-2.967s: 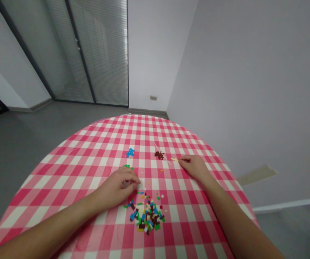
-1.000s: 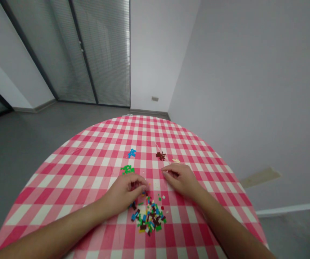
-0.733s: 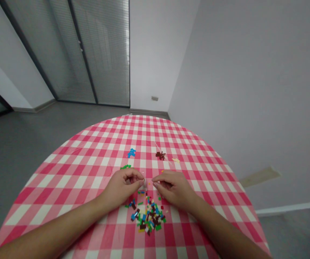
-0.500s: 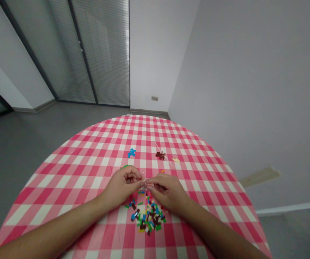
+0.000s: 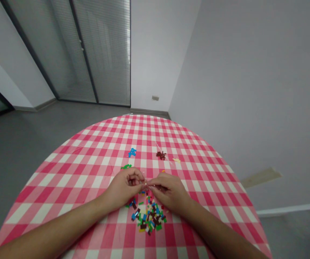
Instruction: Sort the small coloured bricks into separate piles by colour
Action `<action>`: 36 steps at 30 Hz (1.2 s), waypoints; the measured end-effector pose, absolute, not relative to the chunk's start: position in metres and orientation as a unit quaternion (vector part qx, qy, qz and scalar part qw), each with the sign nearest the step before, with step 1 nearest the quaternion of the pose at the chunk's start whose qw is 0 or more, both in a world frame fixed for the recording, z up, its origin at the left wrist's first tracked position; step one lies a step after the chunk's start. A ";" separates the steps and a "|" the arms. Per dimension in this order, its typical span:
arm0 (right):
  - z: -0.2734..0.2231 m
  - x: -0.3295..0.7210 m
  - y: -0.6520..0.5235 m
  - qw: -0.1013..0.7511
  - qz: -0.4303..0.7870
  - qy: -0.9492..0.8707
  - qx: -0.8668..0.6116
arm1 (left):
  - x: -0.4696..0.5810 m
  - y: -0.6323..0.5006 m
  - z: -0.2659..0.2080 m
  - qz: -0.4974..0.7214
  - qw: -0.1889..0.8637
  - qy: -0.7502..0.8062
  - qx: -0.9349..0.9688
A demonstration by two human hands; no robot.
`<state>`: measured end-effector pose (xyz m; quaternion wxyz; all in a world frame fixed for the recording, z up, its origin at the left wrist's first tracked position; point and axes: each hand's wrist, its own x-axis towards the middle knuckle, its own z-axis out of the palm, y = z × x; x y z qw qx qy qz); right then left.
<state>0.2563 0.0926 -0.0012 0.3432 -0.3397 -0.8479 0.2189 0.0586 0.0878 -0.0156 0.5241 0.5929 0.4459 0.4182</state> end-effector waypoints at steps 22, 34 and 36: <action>-0.007 0.252 0.093 0.342 0.243 -0.838 -0.348 | 0.057 0.088 -0.027 0.409 0.535 0.420 0.608; -0.007 0.253 0.093 0.347 0.231 -0.840 -0.346 | 0.057 0.088 -0.020 0.407 0.564 0.410 0.590; -0.006 0.253 0.093 0.352 0.230 -0.841 -0.340 | 0.056 0.089 -0.021 0.406 0.570 0.402 0.591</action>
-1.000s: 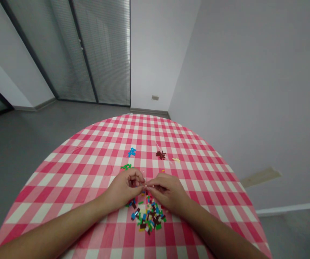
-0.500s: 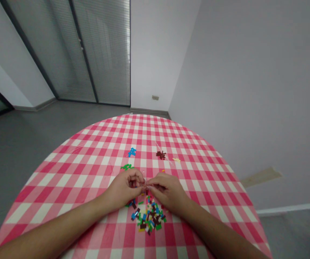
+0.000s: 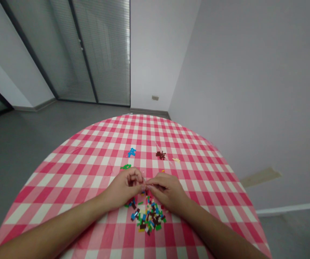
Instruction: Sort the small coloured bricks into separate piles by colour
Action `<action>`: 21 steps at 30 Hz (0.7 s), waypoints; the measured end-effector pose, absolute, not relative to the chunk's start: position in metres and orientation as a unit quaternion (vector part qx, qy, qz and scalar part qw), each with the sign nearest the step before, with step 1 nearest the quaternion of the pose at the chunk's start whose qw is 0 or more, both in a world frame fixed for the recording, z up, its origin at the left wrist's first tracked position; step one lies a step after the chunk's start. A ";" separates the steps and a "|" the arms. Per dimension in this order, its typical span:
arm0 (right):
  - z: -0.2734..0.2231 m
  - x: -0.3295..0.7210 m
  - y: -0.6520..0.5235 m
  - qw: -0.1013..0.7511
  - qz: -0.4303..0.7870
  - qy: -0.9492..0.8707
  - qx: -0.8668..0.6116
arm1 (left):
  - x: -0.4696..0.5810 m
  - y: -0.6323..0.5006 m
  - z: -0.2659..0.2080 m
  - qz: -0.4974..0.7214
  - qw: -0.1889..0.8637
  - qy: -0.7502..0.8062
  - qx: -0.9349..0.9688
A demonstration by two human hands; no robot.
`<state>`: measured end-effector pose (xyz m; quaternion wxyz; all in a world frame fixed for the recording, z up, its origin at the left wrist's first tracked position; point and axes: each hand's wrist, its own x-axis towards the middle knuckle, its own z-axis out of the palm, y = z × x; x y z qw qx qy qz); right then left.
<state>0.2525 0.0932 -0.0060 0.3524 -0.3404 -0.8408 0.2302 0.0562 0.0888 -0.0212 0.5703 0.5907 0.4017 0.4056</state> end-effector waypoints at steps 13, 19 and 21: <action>-0.006 0.252 0.093 0.362 0.222 -0.843 -0.329 | 0.056 0.088 -0.020 0.416 0.599 0.365 0.579; -0.004 0.251 0.093 0.367 0.214 -0.846 -0.322 | 0.056 0.089 -0.019 0.413 0.609 0.363 0.572; -0.003 0.251 0.093 0.367 0.218 -0.846 -0.321 | 0.056 0.089 -0.019 0.416 0.609 0.362 0.570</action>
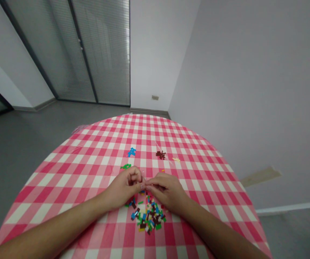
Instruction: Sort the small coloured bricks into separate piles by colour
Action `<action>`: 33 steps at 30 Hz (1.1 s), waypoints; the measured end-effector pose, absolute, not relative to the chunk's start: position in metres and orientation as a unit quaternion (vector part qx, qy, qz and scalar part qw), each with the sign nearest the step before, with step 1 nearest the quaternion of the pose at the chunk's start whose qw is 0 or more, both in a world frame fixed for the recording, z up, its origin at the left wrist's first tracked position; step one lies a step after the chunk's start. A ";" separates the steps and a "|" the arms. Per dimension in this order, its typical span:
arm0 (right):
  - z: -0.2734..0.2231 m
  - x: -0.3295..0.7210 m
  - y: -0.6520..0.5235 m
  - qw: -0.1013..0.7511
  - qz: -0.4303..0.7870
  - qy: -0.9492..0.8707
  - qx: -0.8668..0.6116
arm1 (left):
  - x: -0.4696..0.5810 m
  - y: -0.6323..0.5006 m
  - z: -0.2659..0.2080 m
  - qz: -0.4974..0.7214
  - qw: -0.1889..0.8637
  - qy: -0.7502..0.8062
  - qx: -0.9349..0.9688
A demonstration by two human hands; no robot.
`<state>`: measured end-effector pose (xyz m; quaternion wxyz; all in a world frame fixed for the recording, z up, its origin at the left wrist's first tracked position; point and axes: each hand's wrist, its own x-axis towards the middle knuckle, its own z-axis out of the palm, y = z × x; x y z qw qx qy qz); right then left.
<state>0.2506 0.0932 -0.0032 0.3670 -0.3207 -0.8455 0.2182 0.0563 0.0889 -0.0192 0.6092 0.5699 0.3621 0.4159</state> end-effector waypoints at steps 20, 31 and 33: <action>-0.002 0.257 0.095 0.339 0.222 -0.852 -0.331 | 0.058 0.089 -0.013 0.440 0.623 0.377 0.525; 0.006 0.273 0.110 0.276 0.214 -0.852 -0.391 | 0.056 0.088 -0.006 0.423 0.599 0.406 0.545; 0.012 0.282 0.115 0.203 0.248 -0.859 -0.399 | 0.053 0.089 -0.007 0.415 0.584 0.419 0.558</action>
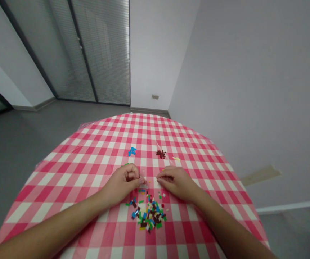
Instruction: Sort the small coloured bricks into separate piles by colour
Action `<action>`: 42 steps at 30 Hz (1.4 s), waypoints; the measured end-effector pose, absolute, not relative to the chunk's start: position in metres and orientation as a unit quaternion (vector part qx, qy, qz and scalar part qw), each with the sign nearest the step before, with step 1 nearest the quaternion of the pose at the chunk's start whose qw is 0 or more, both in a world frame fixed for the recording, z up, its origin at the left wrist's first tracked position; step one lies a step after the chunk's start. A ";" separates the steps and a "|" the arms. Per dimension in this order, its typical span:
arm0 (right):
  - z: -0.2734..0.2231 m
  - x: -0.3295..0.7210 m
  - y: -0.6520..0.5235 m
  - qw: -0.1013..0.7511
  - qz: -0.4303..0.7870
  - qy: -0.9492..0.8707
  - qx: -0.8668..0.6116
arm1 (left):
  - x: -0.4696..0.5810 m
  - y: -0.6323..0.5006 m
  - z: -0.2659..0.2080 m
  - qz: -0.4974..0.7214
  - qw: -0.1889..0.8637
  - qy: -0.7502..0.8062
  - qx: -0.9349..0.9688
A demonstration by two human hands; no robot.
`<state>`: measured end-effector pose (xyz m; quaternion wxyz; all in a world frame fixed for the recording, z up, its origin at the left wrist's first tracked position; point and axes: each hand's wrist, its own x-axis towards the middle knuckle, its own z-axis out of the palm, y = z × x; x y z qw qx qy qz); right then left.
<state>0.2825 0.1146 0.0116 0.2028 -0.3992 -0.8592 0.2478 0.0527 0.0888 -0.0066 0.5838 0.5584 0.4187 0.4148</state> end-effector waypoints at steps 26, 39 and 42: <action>0.011 0.285 0.110 0.076 0.278 -0.912 -0.293 | 0.014 0.080 0.025 -0.060 0.348 0.407 0.842; 0.010 0.307 0.130 0.218 0.195 -0.840 -0.458 | 0.016 0.085 0.025 -0.024 0.327 0.394 0.858; 0.005 0.329 0.147 0.239 0.188 -0.785 -0.540 | 0.016 0.085 0.023 -0.018 0.323 0.388 0.863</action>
